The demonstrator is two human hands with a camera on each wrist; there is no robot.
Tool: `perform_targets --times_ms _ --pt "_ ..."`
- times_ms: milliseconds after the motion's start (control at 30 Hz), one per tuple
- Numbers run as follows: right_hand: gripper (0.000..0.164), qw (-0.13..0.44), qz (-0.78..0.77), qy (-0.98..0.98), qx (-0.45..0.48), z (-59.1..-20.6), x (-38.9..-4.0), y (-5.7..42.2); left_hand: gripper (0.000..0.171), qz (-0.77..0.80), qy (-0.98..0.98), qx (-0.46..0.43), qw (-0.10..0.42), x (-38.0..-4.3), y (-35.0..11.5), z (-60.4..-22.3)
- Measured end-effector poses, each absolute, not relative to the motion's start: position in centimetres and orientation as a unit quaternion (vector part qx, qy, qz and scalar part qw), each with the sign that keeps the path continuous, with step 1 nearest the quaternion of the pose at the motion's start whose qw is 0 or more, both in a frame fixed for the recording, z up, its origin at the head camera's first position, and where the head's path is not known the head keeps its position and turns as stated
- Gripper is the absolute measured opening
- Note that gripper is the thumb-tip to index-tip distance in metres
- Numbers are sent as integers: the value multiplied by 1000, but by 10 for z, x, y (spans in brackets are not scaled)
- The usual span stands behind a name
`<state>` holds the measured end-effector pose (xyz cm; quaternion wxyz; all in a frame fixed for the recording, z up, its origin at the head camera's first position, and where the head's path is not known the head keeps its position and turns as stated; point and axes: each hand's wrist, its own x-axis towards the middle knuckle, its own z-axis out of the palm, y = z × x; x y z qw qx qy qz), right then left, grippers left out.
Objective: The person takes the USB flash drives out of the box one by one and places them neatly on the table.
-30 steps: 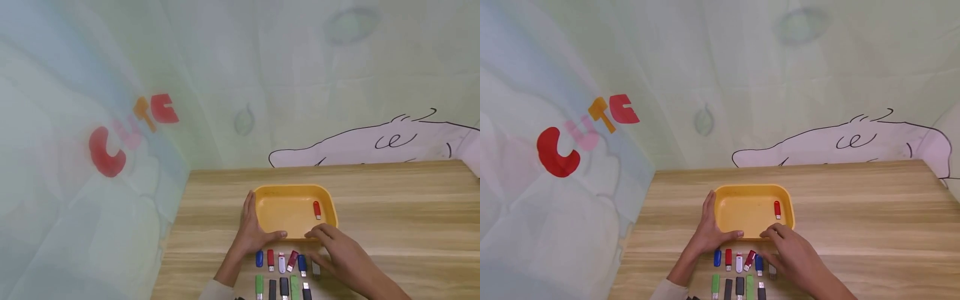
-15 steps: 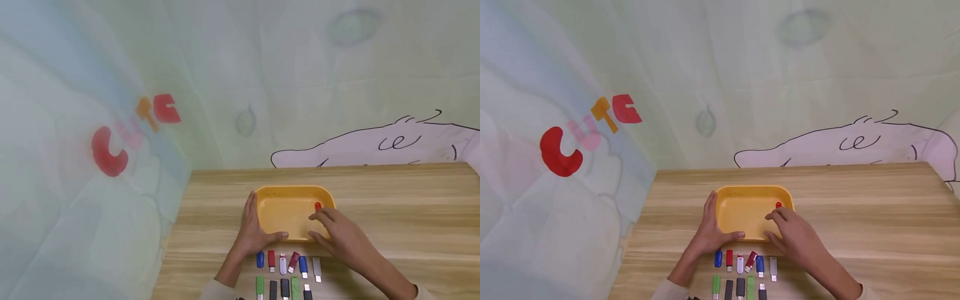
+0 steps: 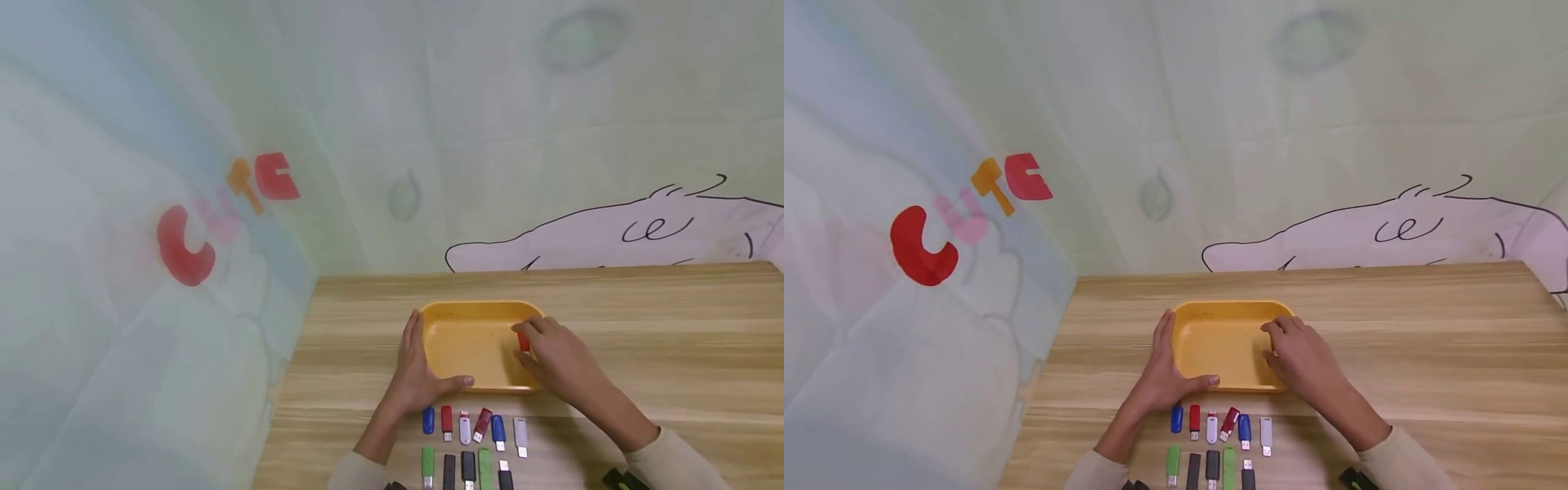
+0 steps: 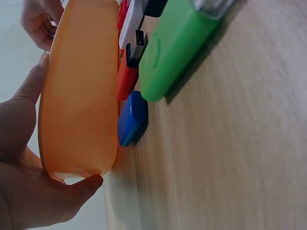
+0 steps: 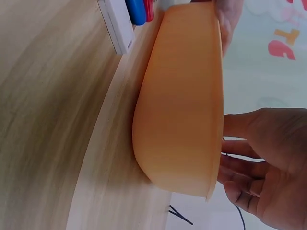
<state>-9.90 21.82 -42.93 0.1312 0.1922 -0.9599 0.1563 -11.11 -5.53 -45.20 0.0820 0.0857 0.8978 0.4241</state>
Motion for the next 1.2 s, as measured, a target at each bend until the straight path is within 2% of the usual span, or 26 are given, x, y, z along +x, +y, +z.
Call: perform_targets --times_ms 367,700,1033,1200 --pt "41 107 93 -970 195 -432 -110 222 143 429 895 82 87 -112 -58 -451" --pt "23 79 -3 -976 202 -433 -115 217 143 431 895 78 89 -109 -58 -451" --pt "23 125 -29 -962 239 -446 -117 218 144 430 894 80 92 -107 -58 -451" --pt "28 129 -28 -962 237 -446 -120 216 144 429 895 74 94 -106 -57 -450"
